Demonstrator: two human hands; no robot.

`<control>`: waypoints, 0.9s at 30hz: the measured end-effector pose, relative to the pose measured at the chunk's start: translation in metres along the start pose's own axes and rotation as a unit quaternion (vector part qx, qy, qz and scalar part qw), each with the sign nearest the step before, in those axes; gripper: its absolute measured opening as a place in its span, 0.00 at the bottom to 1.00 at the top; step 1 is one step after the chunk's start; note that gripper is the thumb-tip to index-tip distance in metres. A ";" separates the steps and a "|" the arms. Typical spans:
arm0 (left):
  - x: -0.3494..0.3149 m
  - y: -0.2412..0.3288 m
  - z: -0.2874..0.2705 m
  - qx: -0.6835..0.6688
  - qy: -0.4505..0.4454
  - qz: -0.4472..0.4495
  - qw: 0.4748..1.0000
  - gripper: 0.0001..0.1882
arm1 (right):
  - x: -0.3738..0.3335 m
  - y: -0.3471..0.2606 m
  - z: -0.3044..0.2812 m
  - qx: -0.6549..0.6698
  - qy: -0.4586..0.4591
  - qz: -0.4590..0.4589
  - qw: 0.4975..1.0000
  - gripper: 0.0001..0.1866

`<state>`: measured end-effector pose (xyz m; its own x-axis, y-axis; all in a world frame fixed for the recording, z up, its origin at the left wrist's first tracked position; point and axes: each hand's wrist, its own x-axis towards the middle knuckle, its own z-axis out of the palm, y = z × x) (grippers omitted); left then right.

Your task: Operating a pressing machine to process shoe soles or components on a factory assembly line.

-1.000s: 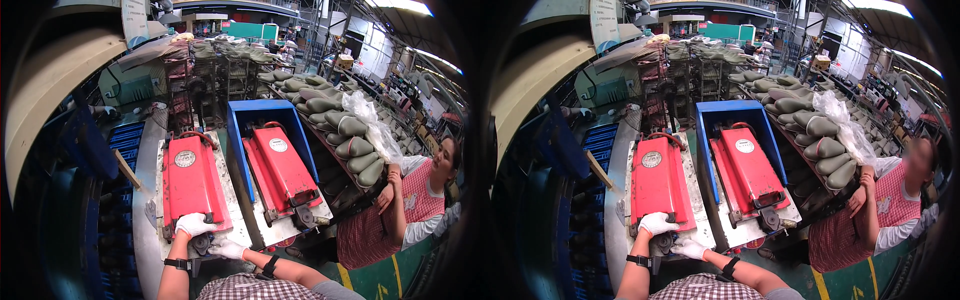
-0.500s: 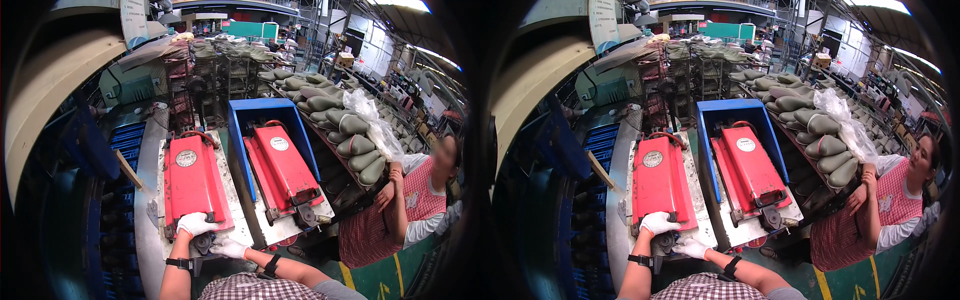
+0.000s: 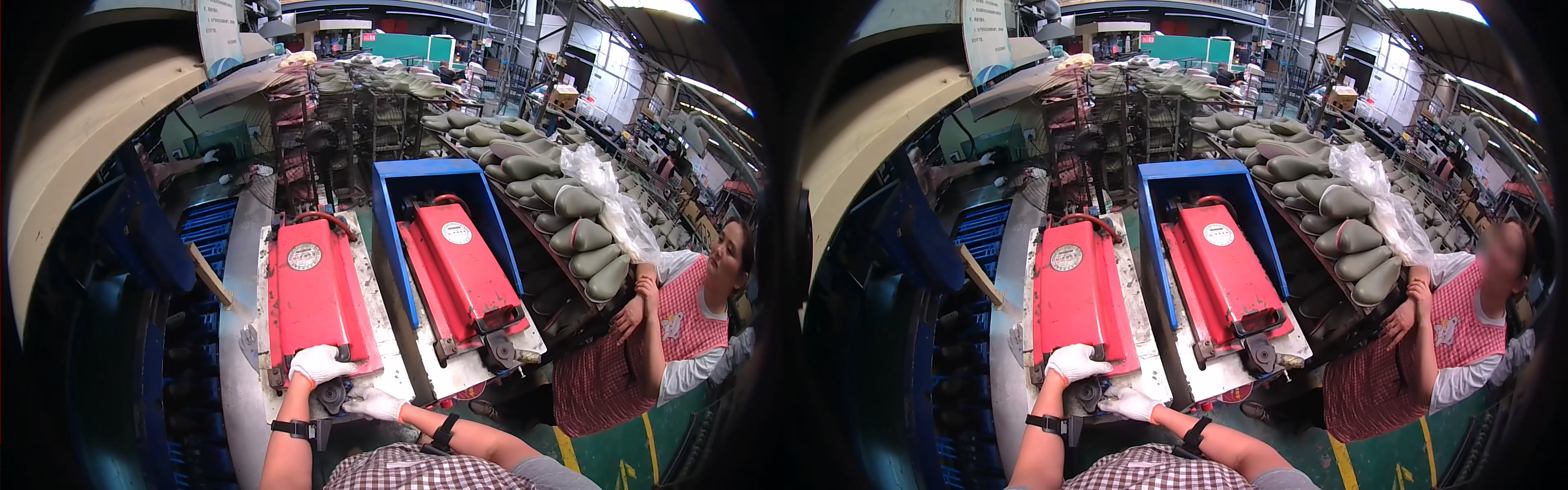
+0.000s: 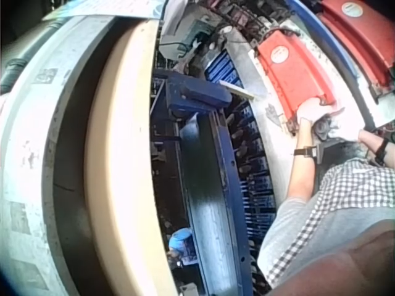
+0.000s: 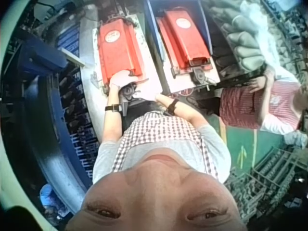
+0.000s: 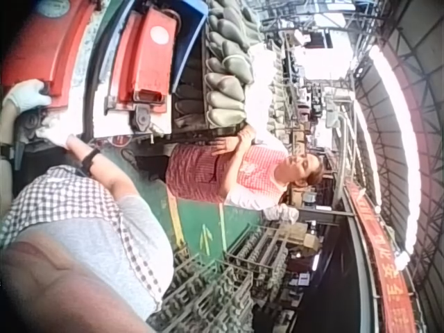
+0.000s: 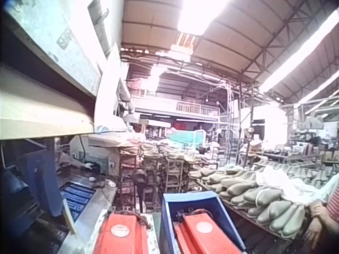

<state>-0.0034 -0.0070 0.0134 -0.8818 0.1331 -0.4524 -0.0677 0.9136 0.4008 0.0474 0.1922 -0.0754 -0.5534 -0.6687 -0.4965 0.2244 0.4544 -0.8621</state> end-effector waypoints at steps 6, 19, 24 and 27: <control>-0.003 0.001 -0.002 0.007 -0.005 -0.008 1.000 0.40 | -0.001 -0.003 0.000 -0.010 -0.003 0.001 1.000 0.26; -0.004 -0.003 0.004 -0.022 0.030 0.004 0.999 0.38 | -0.001 -0.006 0.004 0.009 -0.003 0.002 1.000 0.24; -0.004 0.005 -0.002 -0.062 -0.005 -0.009 0.998 0.36 | 0.000 0.000 0.001 0.003 0.015 -0.009 1.000 0.23; 0.005 -0.004 0.001 -0.044 0.004 0.018 0.999 0.36 | 0.000 0.001 -0.001 0.004 0.008 -0.049 0.999 0.19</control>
<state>-0.0071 -0.0093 0.0090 -0.8883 0.1617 -0.4300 -0.0761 0.8713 0.4848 0.0464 0.1929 -0.0761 -0.5859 -0.7006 -0.4073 0.1741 0.3820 -0.9076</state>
